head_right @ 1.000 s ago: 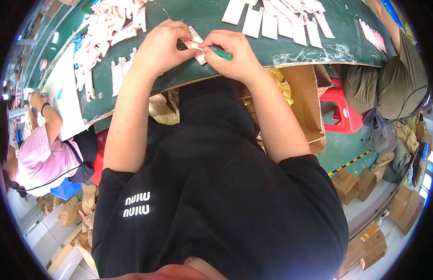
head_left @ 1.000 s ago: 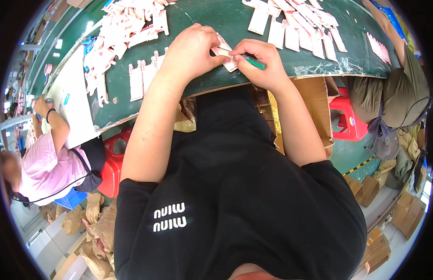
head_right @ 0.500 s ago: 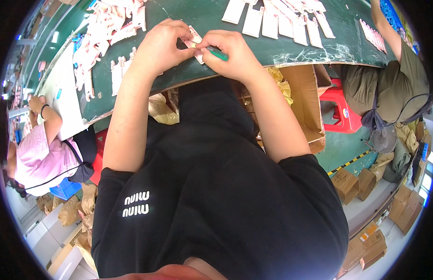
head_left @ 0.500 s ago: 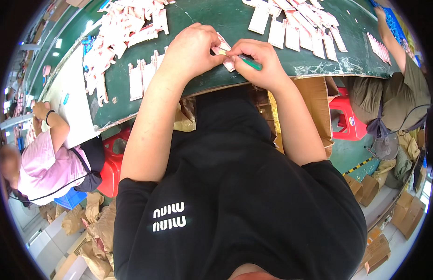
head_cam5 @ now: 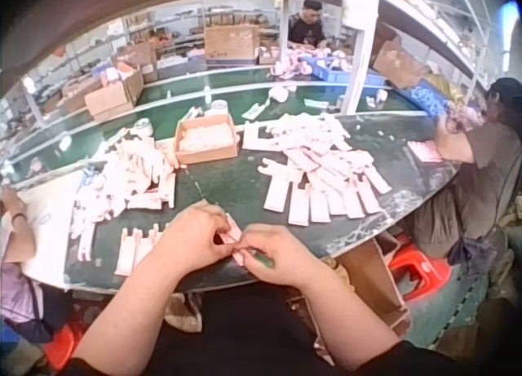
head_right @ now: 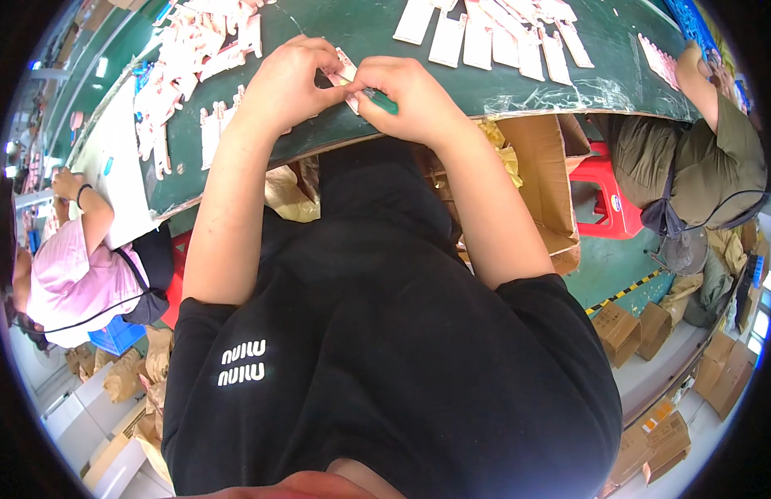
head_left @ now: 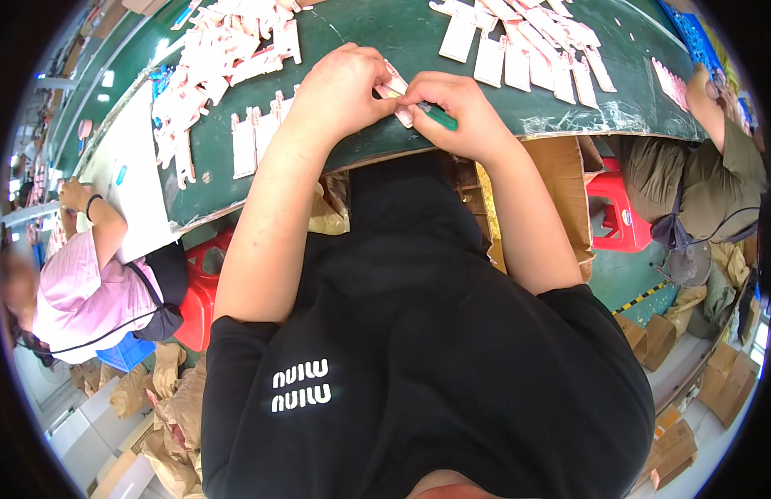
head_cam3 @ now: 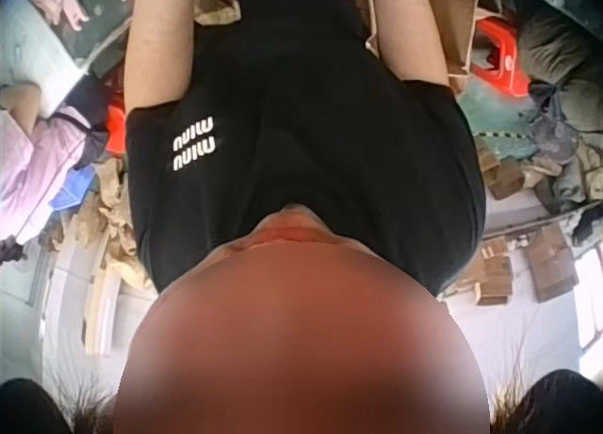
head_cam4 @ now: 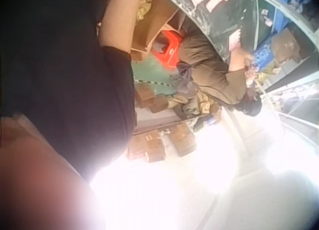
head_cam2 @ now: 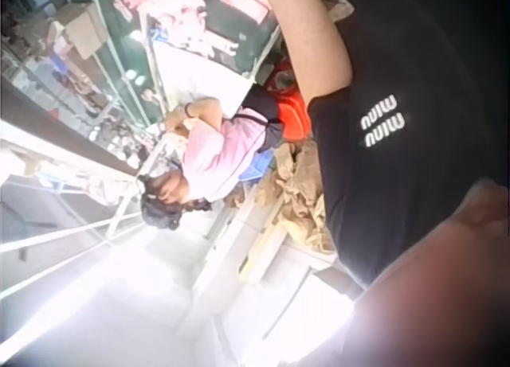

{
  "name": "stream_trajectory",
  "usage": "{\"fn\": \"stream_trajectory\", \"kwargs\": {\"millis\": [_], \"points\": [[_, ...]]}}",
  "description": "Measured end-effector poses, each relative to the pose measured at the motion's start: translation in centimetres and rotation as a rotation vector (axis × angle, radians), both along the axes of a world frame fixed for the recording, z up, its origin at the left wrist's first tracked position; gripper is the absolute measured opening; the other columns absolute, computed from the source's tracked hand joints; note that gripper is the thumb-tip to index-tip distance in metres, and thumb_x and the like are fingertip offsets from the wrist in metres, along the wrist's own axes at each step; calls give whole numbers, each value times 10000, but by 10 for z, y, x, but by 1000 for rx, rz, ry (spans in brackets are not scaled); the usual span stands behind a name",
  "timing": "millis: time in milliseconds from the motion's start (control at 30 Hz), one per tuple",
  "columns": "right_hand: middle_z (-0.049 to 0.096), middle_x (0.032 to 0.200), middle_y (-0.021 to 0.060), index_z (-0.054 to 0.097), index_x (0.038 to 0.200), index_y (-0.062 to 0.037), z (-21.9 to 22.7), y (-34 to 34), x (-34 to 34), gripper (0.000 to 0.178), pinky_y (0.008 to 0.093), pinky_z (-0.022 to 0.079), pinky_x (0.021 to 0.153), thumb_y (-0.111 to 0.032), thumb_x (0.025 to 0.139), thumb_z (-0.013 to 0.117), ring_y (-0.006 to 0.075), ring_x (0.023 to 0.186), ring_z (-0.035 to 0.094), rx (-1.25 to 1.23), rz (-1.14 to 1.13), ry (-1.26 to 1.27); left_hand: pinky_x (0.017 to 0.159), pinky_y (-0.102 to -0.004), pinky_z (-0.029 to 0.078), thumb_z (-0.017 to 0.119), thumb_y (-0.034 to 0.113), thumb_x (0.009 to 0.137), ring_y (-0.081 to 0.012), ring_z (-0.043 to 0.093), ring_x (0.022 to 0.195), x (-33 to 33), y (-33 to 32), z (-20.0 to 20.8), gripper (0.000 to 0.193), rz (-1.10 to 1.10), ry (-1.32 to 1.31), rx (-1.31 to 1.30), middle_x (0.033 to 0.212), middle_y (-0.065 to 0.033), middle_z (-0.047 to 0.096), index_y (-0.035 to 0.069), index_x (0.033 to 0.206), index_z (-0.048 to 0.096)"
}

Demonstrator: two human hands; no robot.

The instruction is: Assembling small white plastic components into pink frames at a factory assembly line.

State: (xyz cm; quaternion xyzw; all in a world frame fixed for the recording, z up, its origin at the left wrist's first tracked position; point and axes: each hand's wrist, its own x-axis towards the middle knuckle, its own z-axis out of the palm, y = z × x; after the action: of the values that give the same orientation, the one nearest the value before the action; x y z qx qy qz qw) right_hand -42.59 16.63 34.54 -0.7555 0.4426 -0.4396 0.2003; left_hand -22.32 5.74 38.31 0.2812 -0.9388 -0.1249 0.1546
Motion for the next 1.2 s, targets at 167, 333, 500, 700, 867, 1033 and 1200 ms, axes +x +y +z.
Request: {"fn": "stream_trajectory", "kwargs": {"millis": [167,333,500,700,867,1033,1200], "points": [[764,920,95,755,1002,27,-8,1,0,68,322,565,773,9,955,711,183,823,722,44,-84,-187,951,-424,598,917,228,830,-314,725,1070,5,3,1,305,-22,36,23,1053,-96,775,28,1030,805],[765,931,117,758,1010,-3,-17,3,-7,132,338,560,731,-86,909,774,248,815,738,88,-122,-184,1027,-461,543,848,135,837,-368,659,1187,30,-1,12,321,-30,150,-40,1172,-124,701,41,1115,719],[771,984,150,755,1015,-22,-22,-4,16,117,443,610,786,-104,932,750,385,884,759,-228,-662,-30,1065,-465,539,838,131,834,-376,661,1197,54,-10,4,387,20,64,-86,1216,-135,715,39,1186,707],[757,910,117,775,993,-9,-16,-1,19,89,362,583,713,-77,938,761,262,774,737,-192,-635,-115,1088,-466,535,893,174,819,-372,691,1171,54,-11,-9,379,16,98,-177,1181,-128,758,54,1146,744],[746,885,57,782,1015,28,-11,6,10,71,267,530,716,-20,975,746,105,787,674,-54,-352,-312,1067,-471,539,938,245,799,-342,704,1128,40,3,-2,382,83,80,-128,1084,-110,770,65,1088,765],[746,903,31,773,1027,49,-6,-1,16,67,233,511,745,24,994,721,61,818,652,86,-163,-333,1062,-447,533,945,307,798,-302,706,1102,33,14,-6,321,96,77,-168,1050,-48,771,92,982,794],[736,861,14,754,990,49,-17,-7,13,59,230,505,712,9,972,714,50,782,632,176,-173,-395,1086,-448,512,942,342,802,-251,699,1118,30,19,-7,284,124,88,-172,1042,-1,776,106,905,824]]}}
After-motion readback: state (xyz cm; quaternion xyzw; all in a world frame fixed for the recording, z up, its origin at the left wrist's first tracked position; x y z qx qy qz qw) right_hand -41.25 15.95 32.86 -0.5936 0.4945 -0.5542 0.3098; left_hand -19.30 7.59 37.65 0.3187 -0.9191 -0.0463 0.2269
